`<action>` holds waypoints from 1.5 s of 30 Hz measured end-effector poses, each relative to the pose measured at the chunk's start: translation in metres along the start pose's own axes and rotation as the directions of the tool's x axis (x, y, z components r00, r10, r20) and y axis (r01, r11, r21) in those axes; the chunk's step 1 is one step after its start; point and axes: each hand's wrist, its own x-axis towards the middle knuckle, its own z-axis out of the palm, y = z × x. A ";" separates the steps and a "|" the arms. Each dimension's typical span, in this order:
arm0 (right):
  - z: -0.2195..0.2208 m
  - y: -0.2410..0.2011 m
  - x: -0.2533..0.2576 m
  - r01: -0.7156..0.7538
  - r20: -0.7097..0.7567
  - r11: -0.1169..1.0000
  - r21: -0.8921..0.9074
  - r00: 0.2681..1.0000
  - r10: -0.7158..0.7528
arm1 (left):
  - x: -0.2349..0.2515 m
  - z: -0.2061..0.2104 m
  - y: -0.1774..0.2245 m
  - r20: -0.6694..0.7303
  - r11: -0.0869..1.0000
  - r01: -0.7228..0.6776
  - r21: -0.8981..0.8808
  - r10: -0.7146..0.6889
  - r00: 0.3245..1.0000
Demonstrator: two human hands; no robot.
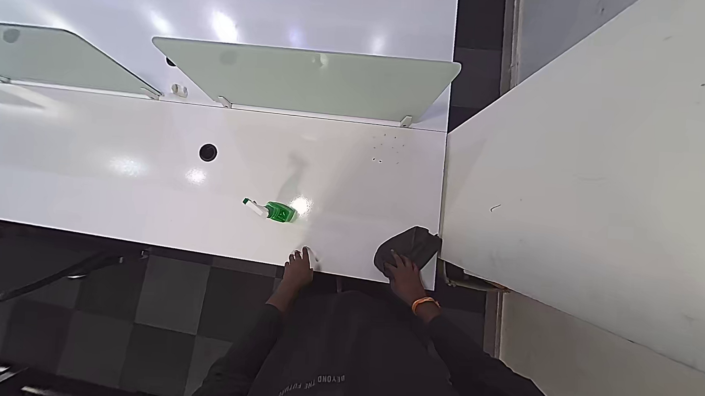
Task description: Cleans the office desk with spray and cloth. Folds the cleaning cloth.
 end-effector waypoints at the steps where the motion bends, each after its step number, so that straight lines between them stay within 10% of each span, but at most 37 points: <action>1: 0.002 -0.003 -0.005 0.038 0.019 0.999 0.019 0.999 -0.039 | 0.001 -0.003 0.004 -0.007 1.000 -0.012 0.004 0.012 1.000; 9: 0.011 0.002 -0.018 -0.281 -0.113 0.940 0.192 0.946 0.305 | 0.032 -0.040 0.034 -0.099 0.988 -0.152 0.000 0.151 0.984; 20: -0.057 -0.055 0.125 0.103 0.020 0.995 -0.003 0.994 -0.103 | 0.113 -0.123 0.084 -0.319 0.968 -0.185 0.172 0.233 0.919; 35: -0.227 -0.100 0.343 -0.015 -0.160 0.998 0.060 0.987 0.025 | 0.144 -0.152 0.114 -0.265 0.936 -0.099 0.337 0.195 0.944; 45: -0.269 -0.024 0.304 -0.082 -0.288 0.972 0.220 0.947 0.145 | 0.149 -0.159 0.119 -0.253 0.935 -0.072 0.346 0.167 0.953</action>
